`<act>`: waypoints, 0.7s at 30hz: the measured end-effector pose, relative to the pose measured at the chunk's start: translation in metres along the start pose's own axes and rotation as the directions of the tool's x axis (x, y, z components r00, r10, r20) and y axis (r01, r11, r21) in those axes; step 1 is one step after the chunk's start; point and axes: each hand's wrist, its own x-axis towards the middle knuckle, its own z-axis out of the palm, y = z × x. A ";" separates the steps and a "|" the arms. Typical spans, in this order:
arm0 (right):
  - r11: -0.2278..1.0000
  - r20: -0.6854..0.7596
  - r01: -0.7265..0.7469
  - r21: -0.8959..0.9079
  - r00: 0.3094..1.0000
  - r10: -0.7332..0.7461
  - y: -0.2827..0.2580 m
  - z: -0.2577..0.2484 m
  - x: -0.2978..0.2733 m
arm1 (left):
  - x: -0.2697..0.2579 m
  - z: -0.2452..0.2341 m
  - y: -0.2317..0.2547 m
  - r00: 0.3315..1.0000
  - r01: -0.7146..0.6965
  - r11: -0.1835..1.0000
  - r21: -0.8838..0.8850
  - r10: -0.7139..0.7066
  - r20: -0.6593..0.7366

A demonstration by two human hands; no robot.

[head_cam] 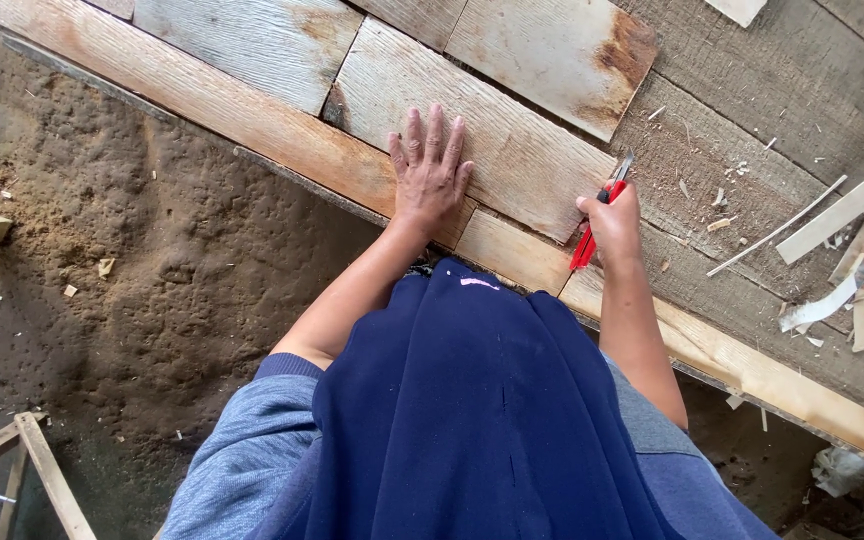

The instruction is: Cutting thin wood panels into smaller pieces using a utility knife and a wooden straight edge as a guide.

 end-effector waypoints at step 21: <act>0.999 0.062 -0.023 0.034 0.998 0.021 -0.014 -0.006 0.001 | 0.000 -0.009 0.003 1.000 -0.006 1.000 -0.015 0.006 0.012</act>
